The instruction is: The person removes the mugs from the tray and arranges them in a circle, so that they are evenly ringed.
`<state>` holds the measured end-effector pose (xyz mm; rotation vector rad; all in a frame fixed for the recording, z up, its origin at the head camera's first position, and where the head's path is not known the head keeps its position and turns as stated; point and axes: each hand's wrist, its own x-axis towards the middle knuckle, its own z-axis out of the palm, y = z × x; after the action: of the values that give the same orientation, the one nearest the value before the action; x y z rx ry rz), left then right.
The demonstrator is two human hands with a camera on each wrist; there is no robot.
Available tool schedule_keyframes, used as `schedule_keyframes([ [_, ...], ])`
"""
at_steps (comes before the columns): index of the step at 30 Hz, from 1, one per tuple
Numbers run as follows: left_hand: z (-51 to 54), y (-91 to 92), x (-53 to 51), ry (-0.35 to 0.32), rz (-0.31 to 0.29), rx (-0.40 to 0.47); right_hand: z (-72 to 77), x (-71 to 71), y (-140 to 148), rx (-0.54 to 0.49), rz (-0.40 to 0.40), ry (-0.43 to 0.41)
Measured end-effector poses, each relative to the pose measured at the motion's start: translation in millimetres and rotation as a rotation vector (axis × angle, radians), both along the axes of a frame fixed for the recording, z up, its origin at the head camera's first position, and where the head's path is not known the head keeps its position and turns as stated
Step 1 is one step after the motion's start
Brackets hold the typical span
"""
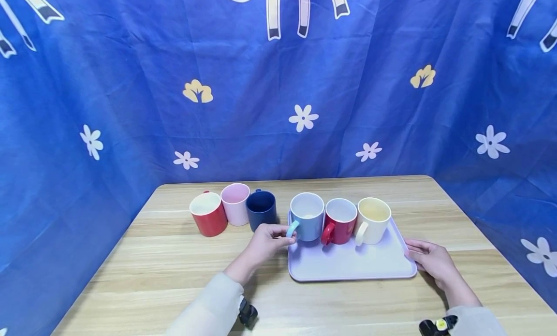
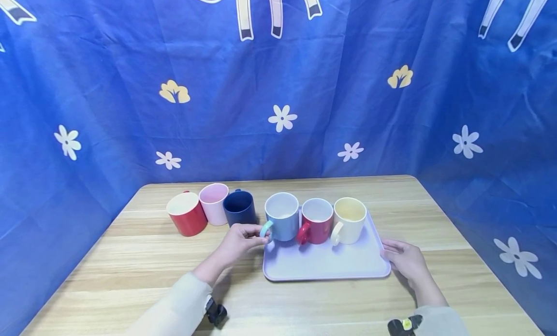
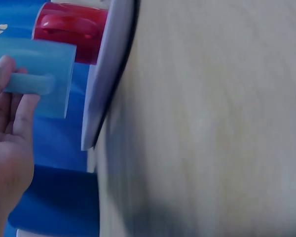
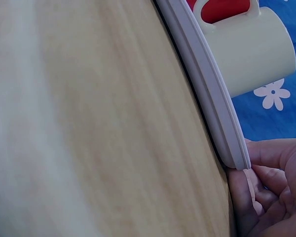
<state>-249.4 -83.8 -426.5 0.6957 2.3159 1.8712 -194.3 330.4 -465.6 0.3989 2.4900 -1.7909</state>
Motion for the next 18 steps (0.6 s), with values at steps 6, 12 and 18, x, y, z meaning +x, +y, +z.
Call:
schedule_keyframes([
  [6, 9.5, -17.7, 6.3, 0.018, -0.094, -0.026, -1.5, -0.6, 0.8, -0.009, 0.010, 0.005],
  [12, 12.7, -39.1, 10.9, 0.059, -0.174, -0.070, -1.3, -0.7, 0.8, -0.004, 0.009, 0.005],
  [18, 12.3, -65.9, 14.5, 0.063, -0.251, -0.093, -0.8, -0.3, 0.3, -0.002, 0.007, 0.003],
])
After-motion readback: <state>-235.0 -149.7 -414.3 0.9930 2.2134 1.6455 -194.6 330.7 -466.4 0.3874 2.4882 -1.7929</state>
